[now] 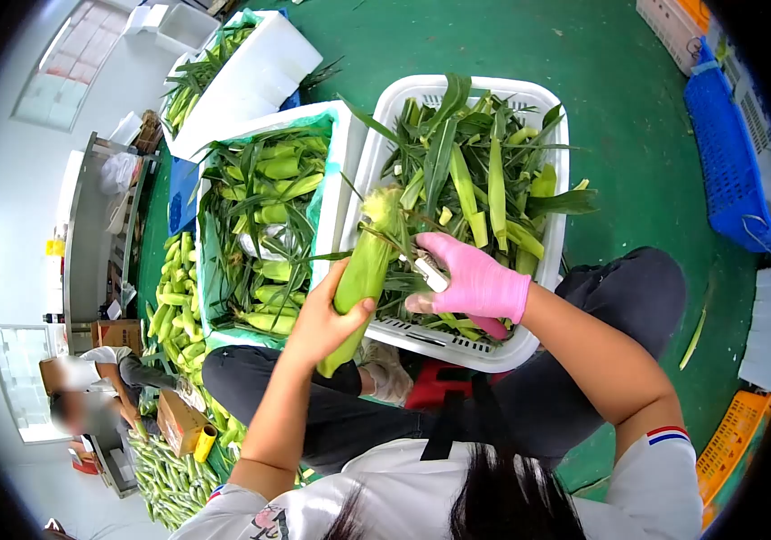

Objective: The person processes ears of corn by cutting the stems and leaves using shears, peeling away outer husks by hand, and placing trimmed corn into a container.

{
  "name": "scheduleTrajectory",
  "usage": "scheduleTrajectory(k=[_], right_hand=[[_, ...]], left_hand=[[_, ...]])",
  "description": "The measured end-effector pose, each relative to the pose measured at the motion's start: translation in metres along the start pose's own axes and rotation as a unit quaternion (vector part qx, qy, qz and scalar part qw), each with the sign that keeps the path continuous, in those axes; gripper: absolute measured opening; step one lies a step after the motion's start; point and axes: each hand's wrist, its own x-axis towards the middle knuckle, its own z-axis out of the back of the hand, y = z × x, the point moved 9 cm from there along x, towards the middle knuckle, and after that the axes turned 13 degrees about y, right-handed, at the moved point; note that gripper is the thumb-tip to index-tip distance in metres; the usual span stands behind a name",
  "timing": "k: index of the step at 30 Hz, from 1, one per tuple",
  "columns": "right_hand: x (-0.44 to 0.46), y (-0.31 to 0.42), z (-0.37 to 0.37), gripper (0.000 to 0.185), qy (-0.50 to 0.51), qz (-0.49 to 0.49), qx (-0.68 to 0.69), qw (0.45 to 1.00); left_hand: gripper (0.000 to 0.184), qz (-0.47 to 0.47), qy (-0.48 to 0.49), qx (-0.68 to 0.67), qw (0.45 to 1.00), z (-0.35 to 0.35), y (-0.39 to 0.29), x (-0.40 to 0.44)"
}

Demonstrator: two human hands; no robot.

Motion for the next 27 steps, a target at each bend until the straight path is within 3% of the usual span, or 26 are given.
scheduleTrajectory(k=[3, 4, 7, 8, 11, 12, 13, 16, 17, 21, 23, 24, 27], right_hand=[[0.0, 0.005, -0.016, 0.069, 0.048, 0.066, 0.157, 0.984], [-0.002, 0.009, -0.021, 0.054, 0.058, 0.07, 0.216, 0.972], [-0.003, 0.007, -0.03, 0.044, 0.076, 0.061, 0.316, 0.944], [-0.002, 0.008, -0.025, 0.03, 0.039, 0.055, 0.275, 0.959], [-0.012, 0.0, -0.015, 0.02, -0.018, -0.072, 0.329, 0.941], [-0.014, 0.01, -0.01, 0.017, 0.004, -0.053, 0.298, 0.953], [-0.017, 0.014, -0.012, 0.024, 0.049, -0.078, 0.318, 0.943], [-0.016, 0.024, -0.042, 0.05, 0.178, 0.016, 0.417, 0.891], [-0.016, 0.024, -0.05, 0.053, 0.206, 0.026, 0.401, 0.892], [-0.01, 0.012, -0.056, 0.052, 0.151, 0.028, 0.408, 0.9], [-0.013, -0.002, -0.04, 0.04, 0.064, -0.054, 0.365, 0.927], [-0.01, -0.01, -0.031, 0.029, 0.013, -0.059, 0.356, 0.933], [-0.016, -0.021, -0.003, 0.04, -0.067, -0.101, 0.319, 0.94]], left_hand=[[0.067, -0.006, 0.134, -0.106, 0.985, 0.007, 0.011, -0.002], [0.073, 0.062, 0.202, -0.221, 0.952, 0.0, 0.023, -0.005], [0.091, 0.07, 0.249, -0.232, 0.938, 0.005, 0.008, -0.01], [0.102, 0.1, 0.252, -0.271, 0.924, 0.002, 0.005, -0.011], [0.103, 0.033, 0.209, -0.376, 0.902, 0.008, 0.013, -0.005], [0.093, -0.006, 0.21, -0.44, 0.873, 0.009, 0.015, -0.003], [0.085, -0.031, 0.195, -0.455, 0.868, 0.013, 0.016, -0.003], [0.077, -0.062, 0.16, -0.574, 0.8, 0.009, 0.025, 0.0], [0.076, -0.052, 0.164, -0.55, 0.817, 0.007, 0.032, 0.003], [0.07, -0.011, 0.209, -0.391, 0.896, -0.016, 0.045, 0.011], [0.07, 0.027, 0.234, -0.446, 0.863, -0.043, 0.061, 0.01], [0.085, 0.031, 0.233, -0.496, 0.836, -0.053, 0.047, 0.01], [0.076, 0.04, 0.175, -0.68, 0.711, -0.042, 0.069, -0.004]])
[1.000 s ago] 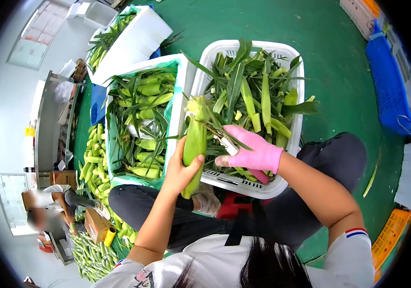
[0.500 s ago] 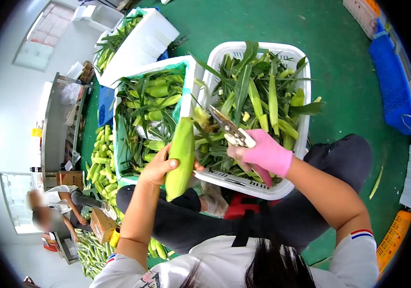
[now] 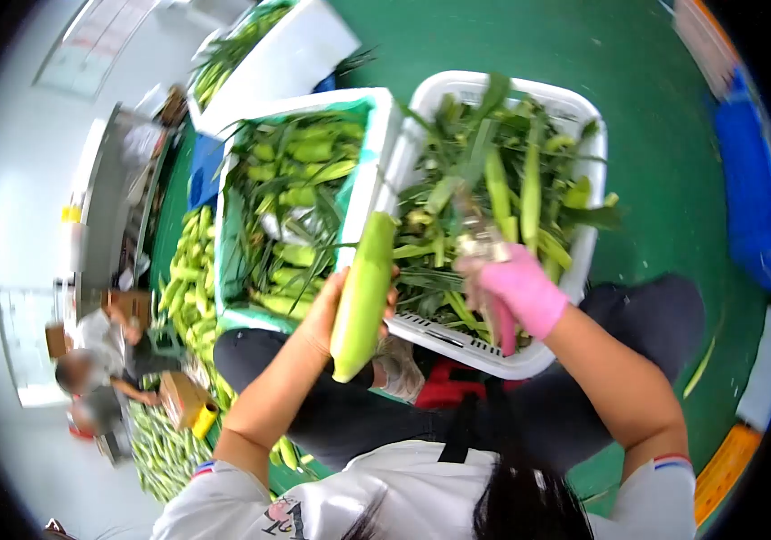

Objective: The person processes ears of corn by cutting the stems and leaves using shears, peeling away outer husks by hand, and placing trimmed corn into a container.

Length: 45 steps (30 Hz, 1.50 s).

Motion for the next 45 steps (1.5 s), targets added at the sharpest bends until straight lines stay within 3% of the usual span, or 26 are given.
scheduleTrajectory(k=[3, 4, 6, 8, 9, 10, 12, 13, 14, 15, 16, 17, 18, 20, 24, 26, 28, 30, 31, 32, 34, 37, 38, 40, 42, 45], right_hand=[[0.005, -0.02, 0.02, 0.043, -0.055, -0.032, 0.124, 0.99], [0.008, -0.028, 0.021, 0.048, -0.056, -0.044, 0.147, 0.987], [0.013, -0.041, 0.019, 0.051, -0.065, -0.044, 0.191, 0.978], [0.022, -0.058, 0.02, 0.054, -0.027, -0.067, 0.199, 0.977], [0.025, -0.06, 0.016, 0.054, -0.031, -0.071, 0.198, 0.977], [0.027, -0.061, 0.015, 0.054, -0.04, -0.074, 0.197, 0.977], [0.035, -0.058, 0.014, 0.055, -0.039, -0.065, 0.169, 0.983], [0.039, -0.056, 0.014, 0.055, -0.04, -0.062, 0.156, 0.985], [0.042, -0.055, 0.015, 0.055, -0.042, -0.056, 0.149, 0.986], [0.044, -0.054, 0.016, 0.056, -0.045, -0.052, 0.142, 0.987], [0.046, -0.052, 0.018, 0.056, -0.049, -0.046, 0.136, 0.988], [0.045, -0.05, 0.02, 0.057, -0.045, -0.04, 0.132, 0.989], [0.044, -0.05, 0.022, 0.057, -0.049, -0.039, 0.133, 0.989], [0.041, -0.049, 0.027, 0.057, -0.06, -0.036, 0.134, 0.989], [0.029, -0.044, 0.027, 0.054, -0.056, -0.018, 0.161, 0.985], [0.021, -0.041, 0.024, 0.051, -0.068, -0.03, 0.156, 0.985], [0.022, -0.046, 0.022, 0.048, -0.014, -0.012, 0.182, 0.983], [0.021, -0.033, 0.006, 0.049, 0.009, -0.035, 0.139, 0.99], [0.022, -0.03, 0.0, 0.05, 0.021, -0.034, 0.098, 0.994], [0.022, -0.025, -0.005, 0.052, 0.029, -0.031, 0.054, 0.998], [0.021, -0.012, -0.015, 0.052, 0.07, -0.017, -0.017, 0.997], [0.019, 0.001, -0.02, 0.06, 0.053, 0.035, -0.046, 0.997], [0.017, 0.007, -0.015, 0.064, 0.043, 0.035, -0.043, 0.998], [0.01, 0.025, 0.003, 0.067, -0.014, 0.087, -0.184, 0.979], [-0.003, 0.043, 0.014, 0.07, -0.062, 0.1, -0.241, 0.963], [-0.013, 0.052, 0.033, 0.075, -0.075, 0.08, -0.29, 0.951]], left_hand=[[0.06, -0.155, -0.079, 0.032, 0.984, 0.067, -0.099, -0.083], [0.06, -0.24, -0.162, -0.03, 0.957, 0.095, -0.136, -0.127], [0.062, -0.277, -0.147, -0.053, 0.948, 0.147, -0.201, -0.219], [0.071, -0.388, -0.336, -0.037, 0.858, 0.213, -0.252, -0.333], [0.071, -0.473, -0.425, -0.089, 0.766, 0.228, -0.263, -0.377], [0.068, -0.547, -0.479, -0.028, 0.686, 0.215, -0.274, -0.401], [0.055, -0.542, -0.396, -0.09, 0.735, 0.265, -0.292, -0.398], [0.049, -0.418, -0.418, 0.093, 0.801, 0.271, -0.294, -0.371], [0.043, -0.271, -0.415, 0.271, 0.825, 0.274, -0.284, -0.326], [0.031, -0.032, -0.389, 0.369, 0.843, 0.282, -0.254, -0.279], [0.037, 0.184, -0.381, 0.527, 0.737, 0.286, -0.222, -0.243], [0.039, 0.288, -0.251, 0.711, 0.591, 0.319, -0.188, -0.208], [0.05, 0.433, -0.12, 0.777, 0.442, 0.335, -0.141, -0.19], [0.07, 0.505, -0.071, 0.784, 0.354, 0.342, -0.112, -0.182], [0.08, 0.471, -0.07, 0.831, 0.288, 0.33, -0.115, -0.175], [0.074, 0.412, -0.101, 0.82, 0.384, 0.313, -0.123, -0.182], [0.07, 0.34, -0.14, 0.754, 0.544, 0.274, -0.14, -0.18], [0.065, 0.232, -0.187, 0.69, 0.659, 0.182, -0.163, -0.164], [0.063, 0.165, -0.2, 0.575, 0.776, 0.156, -0.163, -0.158], [0.066, 0.093, -0.193, 0.548, 0.808, 0.122, -0.167, -0.146], [0.077, -0.013, -0.147, 0.529, 0.835, 0.055, -0.161, -0.108], [0.1, -0.066, -0.072, 0.499, 0.861, 0.015, -0.12, -0.045], [0.1, -0.098, -0.079, 0.407, 0.905, 0.006, -0.103, -0.019], [0.091, -0.053, -0.069, 0.349, 0.933, -0.009, -0.084, 0.024], [0.076, -0.08, -0.054, 0.47, 0.877, -0.034, -0.081, 0.048], [0.073, -0.038, -0.044, 0.586, 0.808, -0.039, -0.071, 0.071]])
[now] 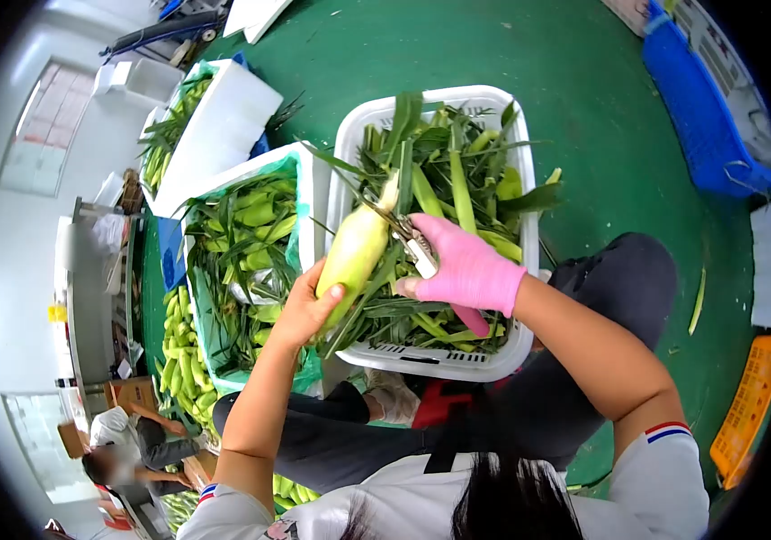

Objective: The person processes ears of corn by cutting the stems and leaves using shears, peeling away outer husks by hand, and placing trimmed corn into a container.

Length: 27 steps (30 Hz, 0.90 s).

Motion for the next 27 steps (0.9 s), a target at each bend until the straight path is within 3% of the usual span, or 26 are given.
scheduleTrajectory(k=[3, 4, 7, 13, 19, 20, 23, 24, 27], right_hand=[[-0.003, -0.004, 0.008, 0.081, 0.035, -0.008, -0.056, 0.998], [-0.004, -0.005, 0.009, 0.083, 0.044, -0.006, -0.05, 0.998], [-0.007, -0.006, 0.013, 0.084, -0.001, 0.025, -0.099, 0.995], [-0.012, 0.005, 0.005, 0.083, -0.009, 0.058, -0.122, 0.991], [-0.006, -0.007, -0.004, 0.06, 0.005, -0.004, -0.143, 0.99], [-0.005, -0.009, -0.004, 0.049, -0.028, 0.013, -0.151, 0.988], [0.002, -0.029, -0.015, 0.045, -0.001, -0.029, -0.095, 0.995], [0.004, -0.031, -0.019, 0.033, 0.011, -0.021, -0.089, 0.996], [0.008, -0.054, -0.035, 0.024, 0.06, -0.11, 0.216, 0.968]], left_hand=[[0.073, 0.099, 0.034, -0.086, 0.991, -0.014, -0.002, -0.003], [0.065, 0.119, 0.048, -0.128, 0.983, -0.013, -0.001, -0.003], [0.062, 0.057, 0.033, 0.016, 0.998, 0.005, -0.009, 0.004], [0.063, -0.012, -0.018, 0.084, 0.996, 0.006, -0.024, 0.0], [0.062, 0.061, 0.044, 0.096, 0.992, 0.013, -0.022, -0.003], [0.067, 0.072, 0.049, 0.098, 0.991, 0.014, -0.02, -0.003], [0.074, 0.105, 0.082, 0.049, 0.99, 0.021, -0.002, -0.004], [0.08, 0.121, 0.126, 0.004, 0.985, 0.019, -0.004, -0.004], [0.076, 0.121, 0.117, 0.01, 0.986, 0.028, 0.005, -0.003]])
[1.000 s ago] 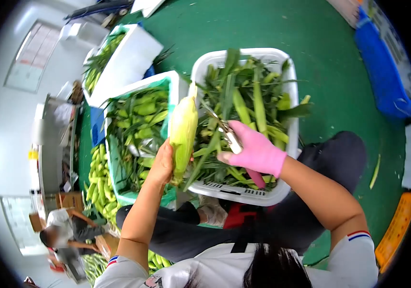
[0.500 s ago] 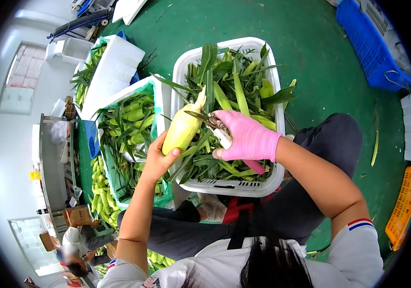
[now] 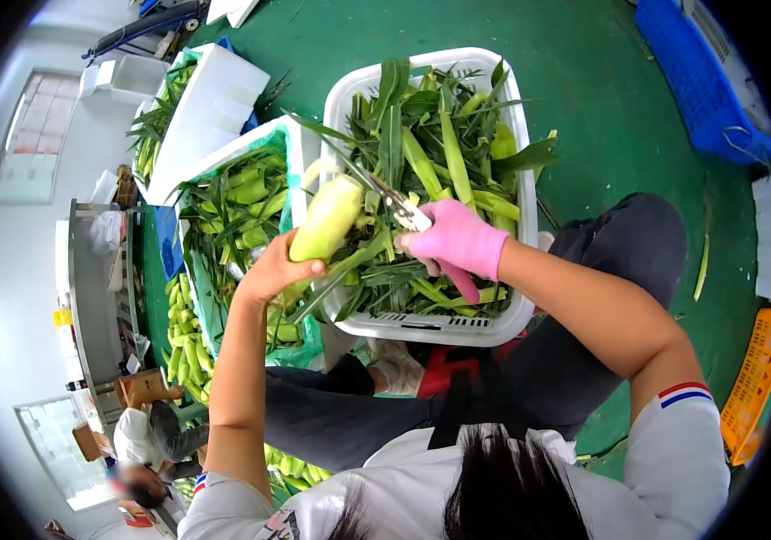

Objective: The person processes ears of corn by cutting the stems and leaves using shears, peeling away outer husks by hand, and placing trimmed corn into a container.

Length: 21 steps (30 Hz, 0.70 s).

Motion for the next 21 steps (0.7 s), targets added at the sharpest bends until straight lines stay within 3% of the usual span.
scheduleTrajectory(k=[2, 5, 6, 8, 10, 14, 16, 21], right_hand=[[0.001, 0.011, 0.0, 0.018, 0.0, 0.05, 0.011, 0.999], [0.005, 0.026, 0.006, 0.032, -0.014, 0.137, 0.096, 0.986], [-0.01, 0.04, 0.004, 0.041, -0.023, 0.109, 0.117, 0.987], [-0.006, 0.038, 0.007, 0.039, 0.014, 0.213, 0.127, 0.969], [-0.019, 0.058, -0.023, 0.045, 0.129, 0.239, 0.192, 0.943], [-0.024, 0.043, -0.065, 0.048, 0.208, 0.153, 0.111, 0.96], [-0.01, 0.017, -0.07, 0.054, 0.175, 0.083, 0.147, 0.97], [-0.006, 0.014, -0.047, 0.066, 0.079, 0.041, 0.054, 0.995]], left_hand=[[0.077, -0.015, -0.055, -0.022, 0.998, 0.014, 0.003, -0.005], [0.073, -0.133, -0.19, -0.154, 0.96, 0.029, -0.009, -0.018], [0.07, -0.19, -0.222, -0.213, 0.932, 0.029, -0.02, -0.021], [0.063, -0.197, -0.292, -0.282, 0.893, 0.033, -0.015, -0.025], [0.057, -0.295, -0.32, -0.34, 0.833, 0.029, -0.024, -0.024], [0.063, -0.391, -0.365, -0.397, 0.745, 0.006, -0.032, -0.024], [0.068, -0.403, -0.384, -0.405, 0.725, -0.007, -0.028, -0.019], [0.065, -0.397, -0.404, -0.467, 0.679, -0.048, -0.024, -0.007]])
